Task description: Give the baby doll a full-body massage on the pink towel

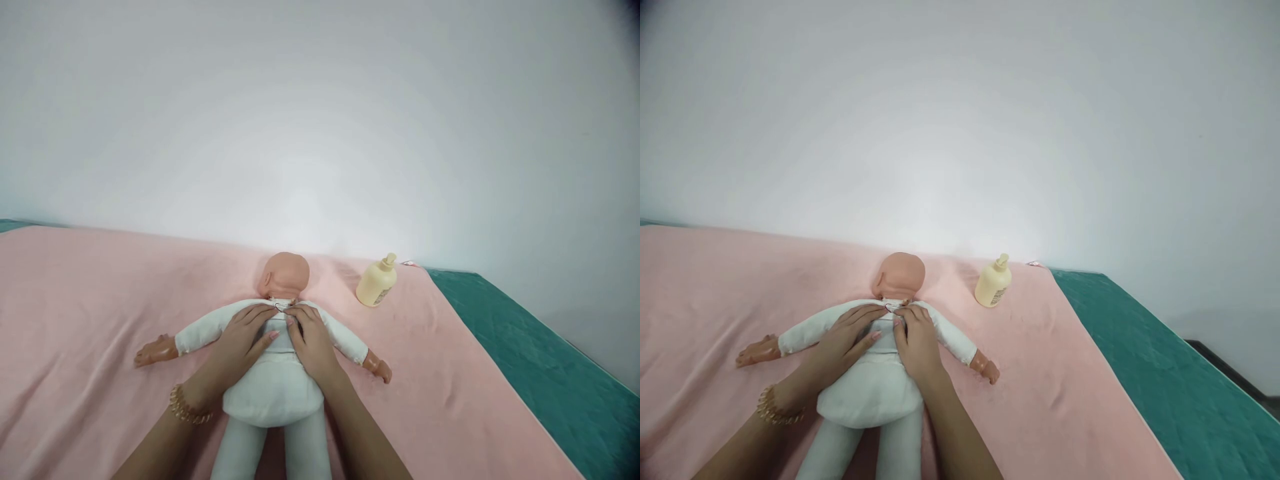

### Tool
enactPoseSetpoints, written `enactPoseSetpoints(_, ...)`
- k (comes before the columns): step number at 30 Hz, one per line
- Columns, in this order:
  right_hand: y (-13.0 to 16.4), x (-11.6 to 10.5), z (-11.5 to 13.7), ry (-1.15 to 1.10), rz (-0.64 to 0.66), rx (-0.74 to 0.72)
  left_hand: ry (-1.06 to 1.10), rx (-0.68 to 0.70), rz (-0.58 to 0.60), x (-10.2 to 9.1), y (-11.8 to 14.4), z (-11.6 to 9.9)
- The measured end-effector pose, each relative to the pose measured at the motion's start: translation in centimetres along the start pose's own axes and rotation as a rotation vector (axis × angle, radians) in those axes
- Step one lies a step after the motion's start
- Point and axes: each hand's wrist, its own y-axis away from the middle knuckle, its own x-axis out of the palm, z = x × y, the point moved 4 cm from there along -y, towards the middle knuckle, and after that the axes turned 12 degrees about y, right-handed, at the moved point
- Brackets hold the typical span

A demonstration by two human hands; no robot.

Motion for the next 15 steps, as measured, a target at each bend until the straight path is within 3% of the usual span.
enactPoseSetpoints(6,0.2,-0.2,-0.2,-0.079,-0.03,0.004,0.114,-0.064,-0.141,-0.9,-0.1,-0.4)
enactPoseSetpoints(10,0.3,-0.3,-0.2,-0.079,-0.051,0.007,-0.036,-0.157,-0.237,-2.3,0.1,-0.8)
enactPoseSetpoints(12,0.4,-0.4,-0.1,-0.064,-0.059,-0.001,-0.145,-0.245,-0.18,-2.8,0.1,-0.9)
enactPoseSetpoints(15,0.6,-0.5,0.1,-0.022,-0.076,-0.016,-0.281,-0.414,0.014,-3.0,0.5,-0.2)
